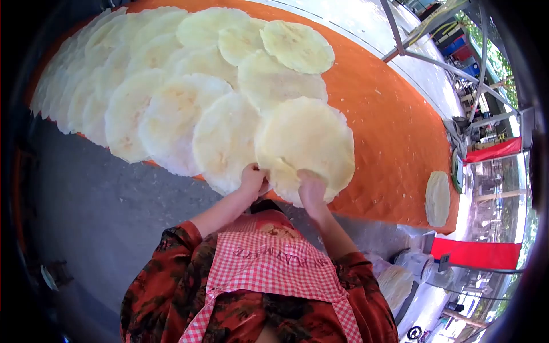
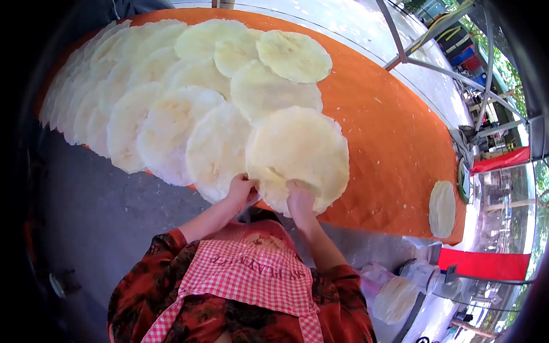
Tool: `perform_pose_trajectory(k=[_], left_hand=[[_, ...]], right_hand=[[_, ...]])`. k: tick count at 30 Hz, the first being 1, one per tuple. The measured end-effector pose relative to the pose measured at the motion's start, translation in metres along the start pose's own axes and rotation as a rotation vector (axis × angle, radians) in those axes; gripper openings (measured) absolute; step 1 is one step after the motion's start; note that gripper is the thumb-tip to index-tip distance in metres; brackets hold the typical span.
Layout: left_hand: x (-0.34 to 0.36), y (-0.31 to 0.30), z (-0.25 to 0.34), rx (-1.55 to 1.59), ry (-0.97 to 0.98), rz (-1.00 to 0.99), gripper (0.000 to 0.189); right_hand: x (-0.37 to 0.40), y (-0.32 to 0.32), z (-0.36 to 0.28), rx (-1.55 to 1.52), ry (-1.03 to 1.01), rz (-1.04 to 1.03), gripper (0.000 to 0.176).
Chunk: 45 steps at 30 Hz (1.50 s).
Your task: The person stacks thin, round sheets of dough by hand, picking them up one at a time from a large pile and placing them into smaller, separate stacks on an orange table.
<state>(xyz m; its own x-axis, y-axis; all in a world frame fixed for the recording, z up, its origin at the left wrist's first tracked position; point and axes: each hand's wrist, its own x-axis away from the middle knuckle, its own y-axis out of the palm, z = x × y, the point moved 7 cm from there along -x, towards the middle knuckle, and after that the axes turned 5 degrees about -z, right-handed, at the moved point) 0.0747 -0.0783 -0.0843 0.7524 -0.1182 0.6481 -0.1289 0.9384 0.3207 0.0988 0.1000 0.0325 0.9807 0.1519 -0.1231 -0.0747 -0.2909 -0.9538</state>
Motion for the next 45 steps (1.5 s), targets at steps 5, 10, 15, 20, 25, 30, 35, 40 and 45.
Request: perform_pose_trajectory(k=[5, 10, 15, 20, 25, 30, 35, 40, 45], left_hand=[[0.016, 0.017, 0.014, 0.176, -0.084, -0.113, 0.022], [0.015, 0.019, 0.015, 0.285, -0.106, -0.185, 0.026], [0.018, 0.025, 0.022, 0.321, -0.139, -0.225, 0.027], [0.015, 0.028, 0.032, 0.454, -0.223, -0.401, 0.038], [0.003, 0.027, 0.049, 0.117, 0.1, -0.101, 0.047], [-0.018, 0.018, 0.037, 0.085, 0.007, -0.037, 0.043], [-0.02, 0.02, 0.03, 0.159, -0.032, -0.031, 0.039], [-0.021, 0.017, 0.031, 0.159, -0.069, -0.031, 0.038], [-0.019, 0.016, 0.028, 0.134, -0.065, -0.061, 0.036]], right_hand=[[0.015, 0.004, -0.022, 0.033, -0.08, 0.007, 0.034], [0.022, 0.006, -0.025, -0.006, -0.111, -0.064, 0.045], [0.023, -0.004, -0.034, -0.04, -0.029, -0.13, 0.068], [0.025, 0.024, -0.022, 0.09, -0.001, -0.142, 0.075], [0.022, 0.004, -0.035, 0.015, -0.002, -0.183, 0.069], [0.058, -0.051, 0.092, -0.135, 0.384, 0.502, 0.06], [0.094, 0.032, 0.216, -0.639, 1.037, 0.227, 0.046], [0.069, 0.035, 0.183, -1.573, 1.069, 0.186, 0.042], [0.045, 0.005, 0.185, -1.628, 0.79, 0.256, 0.048]])
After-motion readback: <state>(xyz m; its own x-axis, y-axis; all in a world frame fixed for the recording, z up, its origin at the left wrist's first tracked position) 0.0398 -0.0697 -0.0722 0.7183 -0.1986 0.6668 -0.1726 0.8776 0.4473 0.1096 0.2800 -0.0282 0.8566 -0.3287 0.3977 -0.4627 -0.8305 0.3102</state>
